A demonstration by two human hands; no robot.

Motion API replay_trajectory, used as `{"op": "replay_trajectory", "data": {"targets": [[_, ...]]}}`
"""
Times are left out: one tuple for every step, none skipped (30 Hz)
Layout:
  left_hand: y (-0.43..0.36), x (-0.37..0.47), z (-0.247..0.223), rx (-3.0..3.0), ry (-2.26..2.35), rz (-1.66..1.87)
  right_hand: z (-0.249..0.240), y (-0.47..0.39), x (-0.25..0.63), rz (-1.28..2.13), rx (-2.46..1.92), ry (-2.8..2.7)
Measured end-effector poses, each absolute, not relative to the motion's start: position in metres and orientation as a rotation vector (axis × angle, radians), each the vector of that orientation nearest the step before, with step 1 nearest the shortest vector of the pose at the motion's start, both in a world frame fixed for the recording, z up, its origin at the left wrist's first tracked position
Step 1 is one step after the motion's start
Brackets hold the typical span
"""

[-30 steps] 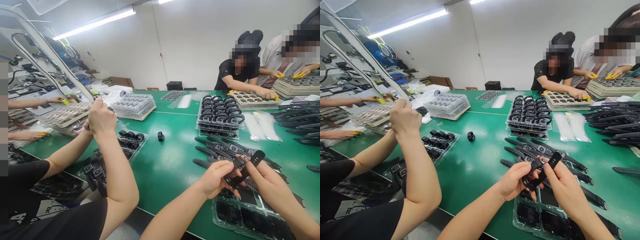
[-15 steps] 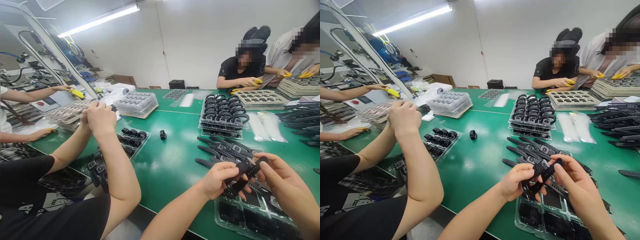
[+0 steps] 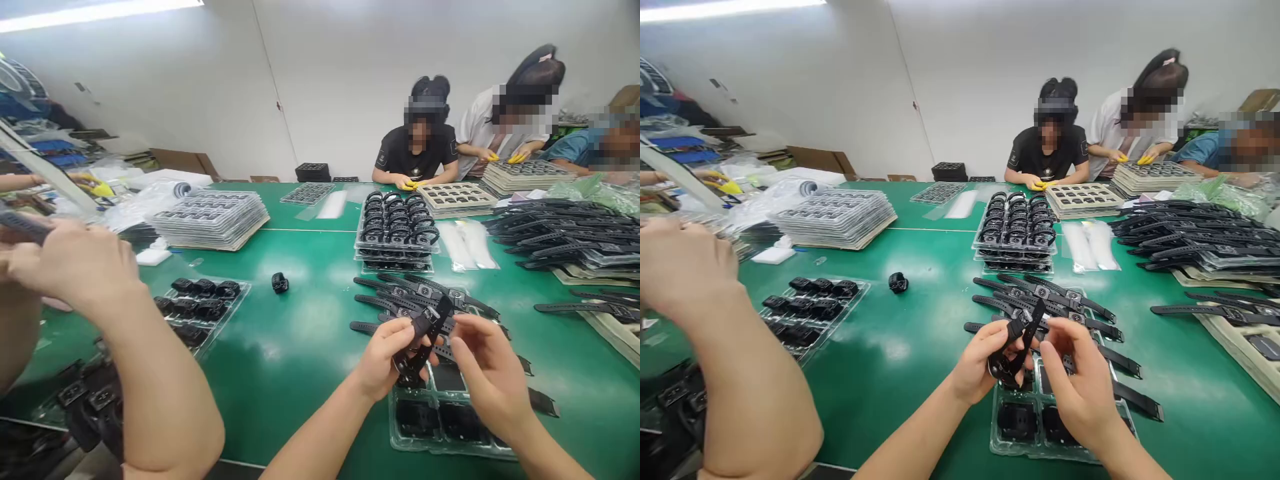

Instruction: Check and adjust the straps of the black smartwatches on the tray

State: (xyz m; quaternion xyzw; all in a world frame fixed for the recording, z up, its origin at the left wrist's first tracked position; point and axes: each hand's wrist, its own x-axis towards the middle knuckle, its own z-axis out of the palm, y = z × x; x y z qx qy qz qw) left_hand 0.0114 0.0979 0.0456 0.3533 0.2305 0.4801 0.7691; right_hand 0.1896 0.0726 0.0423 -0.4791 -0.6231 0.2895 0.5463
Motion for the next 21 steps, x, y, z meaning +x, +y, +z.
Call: {"op": "replay_trajectory", "data": {"targets": [[0.098, 0.011, 0.045, 0.779, 0.516, 1.037, 0.045, 0.073, 0.188, 0.746, -1.131, -1.447], [0.097, 0.011, 0.045, 0.793, 0.537, 1.033, 0.047, 0.075, 0.187, 0.823, -1.115, -1.409], [0.097, 0.01, 0.045, 0.816, 0.557, 1.03, 0.051, 0.077, 0.188, 0.915, -1.084, -1.382], [0.097, 0.009, 0.046, 0.852, 0.577, 1.02, 0.054, 0.08, 0.189, 1.018, -1.042, -1.377], [0.097, 0.008, 0.048, 0.904, 0.593, 1.007, 0.056, 0.082, 0.19, 1.117, -0.998, -1.391], [0.096, 0.006, 0.05, 0.976, 0.607, 1.0, 0.059, 0.083, 0.193, 1.19, -0.962, -1.413], [0.096, 0.004, 0.053, 1.068, 0.622, 1.0, 0.061, 0.085, 0.195, 1.227, -0.942, -1.443], [0.096, 0.002, 0.056, 1.179, 0.639, 1.012, 0.062, 0.085, 0.198, 1.232, -0.939, -1.48], [0.095, 0.0, 0.058, 1.298, 0.66, 1.035, 0.064, 0.085, 0.2, 1.204, -0.945, -1.517], [0.095, -0.001, 0.06, 1.416, 0.675, 1.069, 0.064, 0.084, 0.203, 1.151, -0.949, -1.554], [0.096, -0.002, 0.062, 1.524, 0.678, 1.108, 0.065, 0.083, 0.205, 1.079, -0.953, -1.597], [0.096, -0.003, 0.062, 1.619, 0.668, 1.138, 0.065, 0.082, 0.207, 0.991, -0.949, -1.645], [0.096, -0.003, 0.061, 1.699, 0.648, 1.158, 0.065, 0.082, 0.209, 0.894, -0.935, -1.694], [0.097, -0.003, 0.06, 1.765, 0.628, 1.173, 0.065, 0.081, 0.211, 0.791, -0.912, -1.737], [0.097, -0.002, 0.059, 1.822, 0.616, 1.184, 0.065, 0.08, 0.214, 0.69, -0.882, -1.765], [0.097, -0.002, 0.058, 1.874, 0.615, 1.196, 0.065, 0.079, 0.217, 0.603, -0.853, -1.779], [0.097, -0.001, 0.056, 1.921, 0.625, 1.206, 0.065, 0.078, 0.22, 0.529, -0.83, -1.781], [0.097, -0.001, 0.055, 1.964, 0.635, 1.217, 0.065, 0.078, 0.223, 0.469, -0.817, -1.785], [0.097, -0.001, 0.055, 1.998, 0.642, 1.225, 0.066, 0.077, 0.225, 0.423, -0.817, -1.798], [0.097, -0.001, 0.055, 2.025, 0.645, 1.229, 0.067, 0.076, 0.227, 0.386, -0.819, -1.825], [0.097, 0.0, 0.054, 2.046, 0.647, 1.229, 0.068, 0.075, 0.229, 0.361, -0.816, -1.865]]}}
